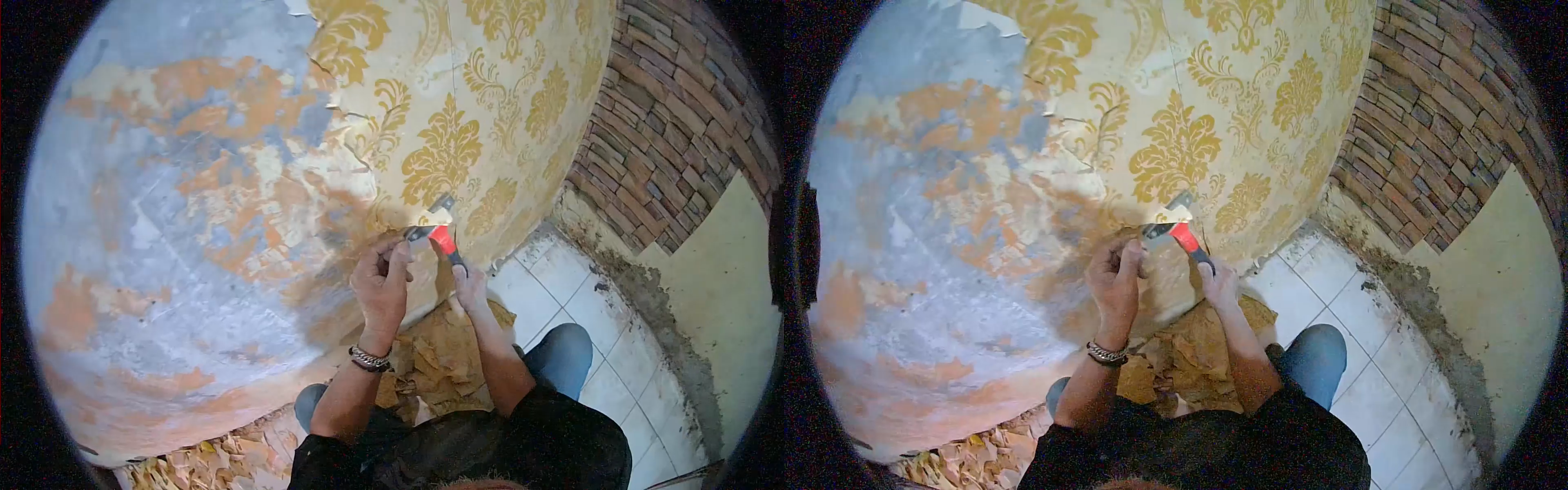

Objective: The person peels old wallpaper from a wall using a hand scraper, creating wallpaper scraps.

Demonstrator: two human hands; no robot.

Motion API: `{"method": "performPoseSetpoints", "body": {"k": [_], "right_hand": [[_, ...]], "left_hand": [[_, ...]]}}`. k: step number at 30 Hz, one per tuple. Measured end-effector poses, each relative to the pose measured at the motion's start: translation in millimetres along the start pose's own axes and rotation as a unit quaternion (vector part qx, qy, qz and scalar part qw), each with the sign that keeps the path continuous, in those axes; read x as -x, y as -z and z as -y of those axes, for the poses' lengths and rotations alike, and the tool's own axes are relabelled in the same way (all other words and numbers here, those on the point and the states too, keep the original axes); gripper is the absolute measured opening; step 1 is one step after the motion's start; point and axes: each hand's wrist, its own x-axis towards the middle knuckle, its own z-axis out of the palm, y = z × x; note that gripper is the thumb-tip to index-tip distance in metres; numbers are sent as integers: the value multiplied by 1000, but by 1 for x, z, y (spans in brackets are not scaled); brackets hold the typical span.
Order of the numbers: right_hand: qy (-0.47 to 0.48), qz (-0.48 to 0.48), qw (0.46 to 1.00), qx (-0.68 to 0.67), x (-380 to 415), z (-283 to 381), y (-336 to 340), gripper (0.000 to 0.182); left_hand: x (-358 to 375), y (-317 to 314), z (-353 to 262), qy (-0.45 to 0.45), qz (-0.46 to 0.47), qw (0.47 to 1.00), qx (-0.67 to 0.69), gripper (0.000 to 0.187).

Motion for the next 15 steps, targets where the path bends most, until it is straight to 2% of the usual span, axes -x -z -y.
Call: {"method": "performPoseSetpoints", "body": {"k": [4,6,11,13,15], "right_hand": [[-20,25,998,61,-5,36,3,50],[-58,16,995,74,1,41,6,44],[-26,-2,999,42,9,55,-2,42],[-39,-2,998,48,13,61,-1,42],[-45,14,998,38,11,61,2,46]], "left_hand": [[4,7,-4,22,-18,1000,1,23],[5,11,-6,-11,-12,999,-45,22],[-1,21,0,-72,6,996,-43,23],[3,24,5,-71,9,995,-71,24],[1,25,1,-35,12,997,-66,25]]}}
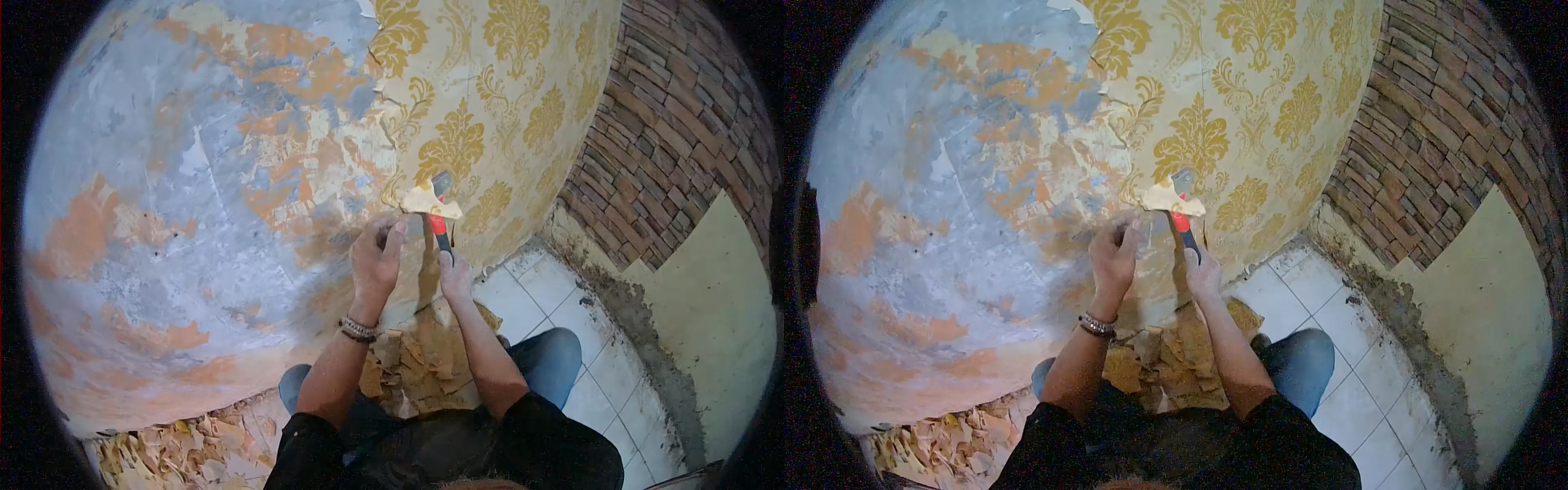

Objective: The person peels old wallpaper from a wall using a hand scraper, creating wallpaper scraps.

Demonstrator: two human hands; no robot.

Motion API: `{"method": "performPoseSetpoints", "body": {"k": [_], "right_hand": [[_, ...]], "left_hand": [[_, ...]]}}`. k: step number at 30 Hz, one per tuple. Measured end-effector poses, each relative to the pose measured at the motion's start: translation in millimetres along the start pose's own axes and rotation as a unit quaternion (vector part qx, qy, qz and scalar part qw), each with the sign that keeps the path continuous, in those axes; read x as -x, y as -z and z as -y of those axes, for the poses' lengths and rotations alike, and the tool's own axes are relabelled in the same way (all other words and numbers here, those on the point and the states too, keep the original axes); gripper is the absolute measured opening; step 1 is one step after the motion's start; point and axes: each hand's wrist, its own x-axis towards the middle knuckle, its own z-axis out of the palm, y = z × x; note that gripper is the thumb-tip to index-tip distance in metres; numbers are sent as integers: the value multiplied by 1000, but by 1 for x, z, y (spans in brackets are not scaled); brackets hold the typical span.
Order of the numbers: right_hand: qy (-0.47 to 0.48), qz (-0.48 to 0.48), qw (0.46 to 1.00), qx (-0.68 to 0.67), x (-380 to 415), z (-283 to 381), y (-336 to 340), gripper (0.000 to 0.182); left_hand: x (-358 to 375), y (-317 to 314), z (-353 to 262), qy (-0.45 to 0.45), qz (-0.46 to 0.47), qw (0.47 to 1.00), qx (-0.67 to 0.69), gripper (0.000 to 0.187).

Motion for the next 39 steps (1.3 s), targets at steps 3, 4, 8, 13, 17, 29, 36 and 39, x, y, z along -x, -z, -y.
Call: {"method": "performPoseSetpoints", "body": {"k": [3,4,8,13,17,29,36,39], "right_hand": [[19,-6,1000,-14,13,-14,-6,45],[28,-10,999,-18,2,-13,-13,45],[1,-7,1000,23,5,16,-6,45],[51,-29,998,6,5,1,-12,47],[108,-64,992,-22,-4,17,-21,46],[30,-47,997,-46,-6,40,-13,44],[-6,-3,1000,7,15,9,-17,46],[14,-21,999,-29,1,32,-22,48]], "left_hand": [[0,4,-15,-6,-9,998,-69,25],[-6,5,-17,-15,-13,998,-67,25],[-1,6,-9,13,-19,999,-31,23],[-8,3,-8,-41,-46,998,-24,21],[-4,-3,-7,-40,-73,996,-39,20],[-13,0,-10,-61,-109,992,-25,22],[-12,8,-2,-47,-88,995,-26,20],[-10,7,3,-98,-99,990,-10,20]]}}
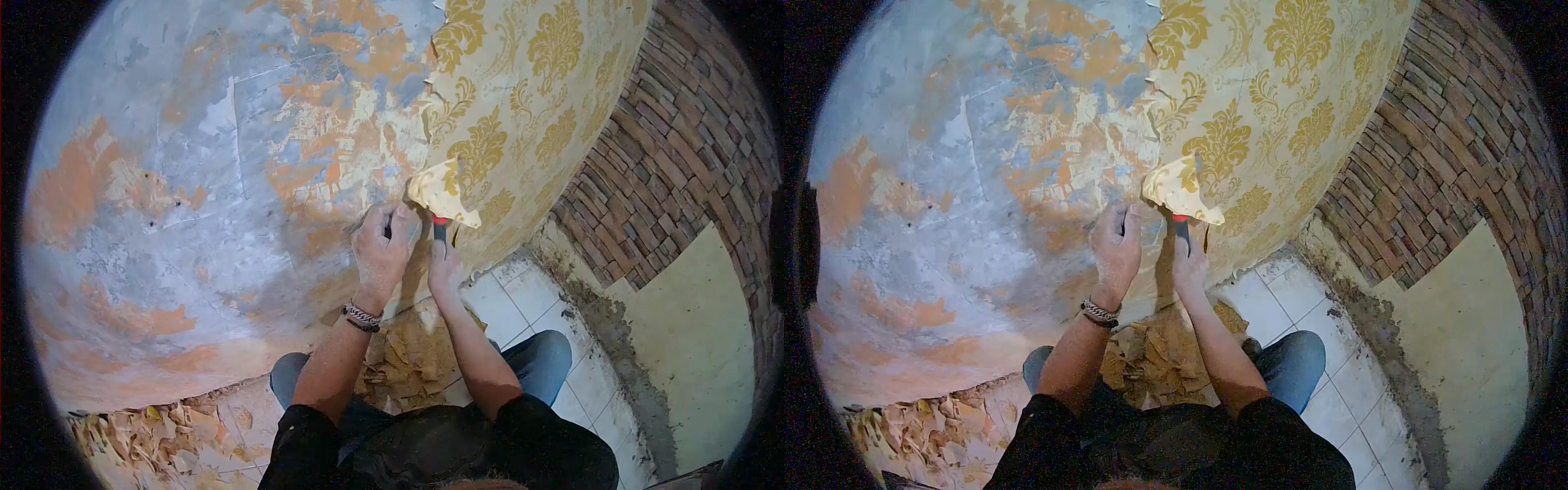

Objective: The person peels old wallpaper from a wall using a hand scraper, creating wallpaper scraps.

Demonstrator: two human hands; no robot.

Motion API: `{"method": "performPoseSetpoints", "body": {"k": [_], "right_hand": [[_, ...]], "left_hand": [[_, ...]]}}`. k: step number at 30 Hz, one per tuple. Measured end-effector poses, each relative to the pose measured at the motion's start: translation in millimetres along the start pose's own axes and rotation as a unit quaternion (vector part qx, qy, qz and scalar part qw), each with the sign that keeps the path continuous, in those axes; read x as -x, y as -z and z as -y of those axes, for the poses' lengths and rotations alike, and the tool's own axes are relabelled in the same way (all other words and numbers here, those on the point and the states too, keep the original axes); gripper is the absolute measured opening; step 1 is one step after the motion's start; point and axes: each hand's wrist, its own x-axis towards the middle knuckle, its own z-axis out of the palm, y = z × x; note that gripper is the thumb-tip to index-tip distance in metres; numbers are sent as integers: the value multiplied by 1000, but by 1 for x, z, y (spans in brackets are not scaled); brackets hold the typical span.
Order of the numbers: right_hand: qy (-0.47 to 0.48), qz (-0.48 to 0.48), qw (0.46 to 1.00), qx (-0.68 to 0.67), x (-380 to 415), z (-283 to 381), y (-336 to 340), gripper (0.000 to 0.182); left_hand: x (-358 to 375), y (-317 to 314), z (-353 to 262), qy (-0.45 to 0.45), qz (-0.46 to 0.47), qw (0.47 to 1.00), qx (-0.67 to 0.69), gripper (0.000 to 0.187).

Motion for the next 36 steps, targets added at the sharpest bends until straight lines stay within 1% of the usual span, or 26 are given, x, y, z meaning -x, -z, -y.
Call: {"method": "performPoseSetpoints", "body": {"k": [2,4,6,7,8,9,10,12,14,15,16,18,20,22,24,26,28,30,31,34,36], "right_hand": [[-13,-17,1000,10,-5,8,-5,51],[-8,-7,1000,1,0,11,-1,52],[-7,-1,1000,-6,12,3,1,53],[20,-8,1000,-1,12,-3,0,54],[48,-14,999,5,8,-6,-1,55],[50,-14,999,7,-2,3,-1,55],[41,-15,999,-7,-10,10,-4,56],[34,-20,999,-24,-13,21,-2,57],[-27,5,999,19,-6,25,7,52],[-27,1,999,17,0,16,11,52],[-16,8,1000,-3,5,4,13,49],[6,13,1000,-22,-9,10,16,45],[167,-77,981,60,-32,16,15,42],[168,-76,981,53,-37,14,18,42],[52,15,998,35,-32,44,37,40],[54,13,997,61,-26,12,33,38],[64,5,994,84,-42,6,25,37],[202,-65,975,63,-54,6,19,35],[194,-66,977,65,-47,2,20,35],[176,-77,981,38,-51,2,26,33],[221,-45,972,60,-46,9,39,33]], "left_hand": [[2,2,-1,16,9,1000,-3,21],[-1,5,-4,28,12,1000,-7,21],[-1,8,-7,12,26,998,-47,21],[-3,7,-5,8,24,999,-44,21],[-3,6,0,-15,16,999,-41,22],[-3,4,2,-35,12,999,-40,22],[1,2,2,-28,18,999,-42,22],[-3,-4,-6,22,25,999,0,25],[-5,-7,-12,23,36,999,4,27],[-6,-8,-15,20,48,999,11,28],[-7,-11,-16,12,48,999,14,28],[-8,-17,-14,16,64,998,-14,31],[-10,-23,-14,27,70,997,-6,34],[-11,-27,-21,111,110,986,59,36],[-12,-29,-23,95,108,987,68,36],[-8,-26,-22,84,106,988,74,36],[-11,-25,-19,62,93,993,49,35],[-13,-21,-29,76,102,991,48,35],[-9,-19,-32,89,114,989,44,35],[-6,-23,-23,75,108,988,77,35],[-6,-17,-20,66,99,990,79,34]]}}
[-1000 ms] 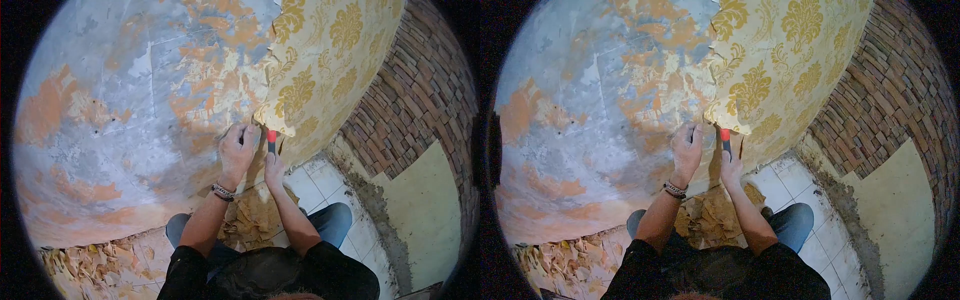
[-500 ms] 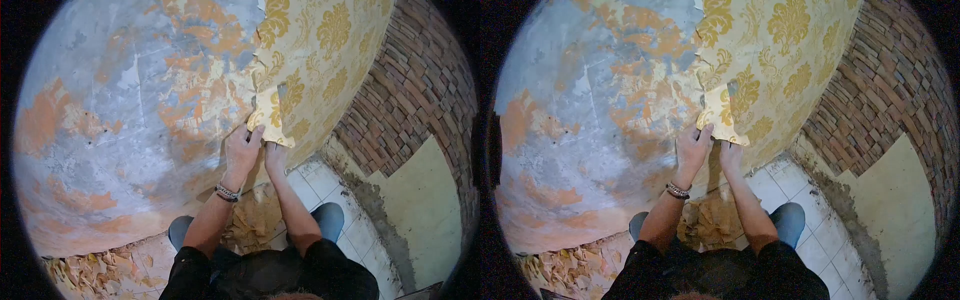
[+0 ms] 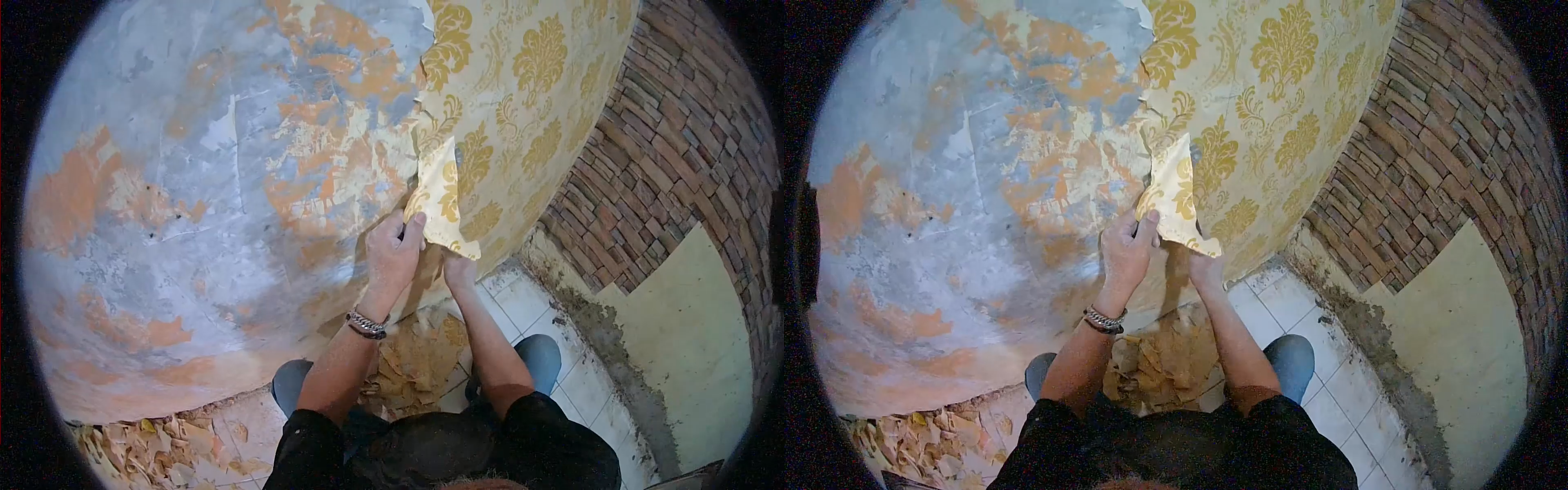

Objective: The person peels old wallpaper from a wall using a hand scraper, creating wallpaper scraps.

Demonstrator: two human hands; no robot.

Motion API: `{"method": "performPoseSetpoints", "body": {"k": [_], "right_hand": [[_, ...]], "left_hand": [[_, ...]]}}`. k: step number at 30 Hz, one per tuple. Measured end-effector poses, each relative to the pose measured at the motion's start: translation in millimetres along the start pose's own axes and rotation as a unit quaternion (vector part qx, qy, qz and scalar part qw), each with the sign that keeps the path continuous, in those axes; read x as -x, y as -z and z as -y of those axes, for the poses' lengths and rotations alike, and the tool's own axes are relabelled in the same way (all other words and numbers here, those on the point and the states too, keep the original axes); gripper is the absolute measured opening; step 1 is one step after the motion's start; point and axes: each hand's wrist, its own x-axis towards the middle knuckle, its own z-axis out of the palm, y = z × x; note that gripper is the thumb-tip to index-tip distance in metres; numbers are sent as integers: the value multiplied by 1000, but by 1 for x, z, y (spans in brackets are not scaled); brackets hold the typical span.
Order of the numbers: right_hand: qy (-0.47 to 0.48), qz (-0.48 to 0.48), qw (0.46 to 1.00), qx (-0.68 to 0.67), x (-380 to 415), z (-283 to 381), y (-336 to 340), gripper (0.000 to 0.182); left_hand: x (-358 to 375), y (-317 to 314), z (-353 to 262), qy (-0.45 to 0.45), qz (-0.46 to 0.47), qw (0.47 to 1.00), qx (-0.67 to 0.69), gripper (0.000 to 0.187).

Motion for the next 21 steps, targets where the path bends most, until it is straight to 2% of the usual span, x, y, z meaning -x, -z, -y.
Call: {"method": "performPoseSetpoints", "body": {"k": [1,3,4,6,10,12,13,14,16,19,21], "right_hand": [[6,-5,1000,0,-14,3,-2,33],[-158,48,985,45,-47,28,4,35],[-168,46,983,48,-53,34,7,35],[-117,22,987,-106,-72,45,10,41],[-88,-1,995,-45,-64,24,10,45],[-57,-2,998,39,-74,48,20,47],[-159,6,987,-11,-91,68,26,48],[-165,3,986,-11,-96,75,30,48],[-112,-10,993,-47,-106,84,35,49],[-92,-12,996,-17,-99,60,42,49],[-76,-4,997,-8,-111,69,54,50]], "left_hand": [[-4,2,0,-9,-9,1000,4,34],[-5,6,-8,-5,-3,1000,-29,34],[0,7,-10,3,5,998,-65,34],[2,5,-7,4,13,999,-37,35],[3,18,-7,-30,10,999,-27,35],[1,21,-11,-25,5,1000,-10,35],[5,22,-12,-6,8,1000,2,35],[10,23,-14,-4,14,1000,0,35],[13,25,-20,-18,21,999,-45,35],[16,35,-27,-66,-11,994,-81,36],[15,42,-29,-54,-11,996,-65,36]]}}
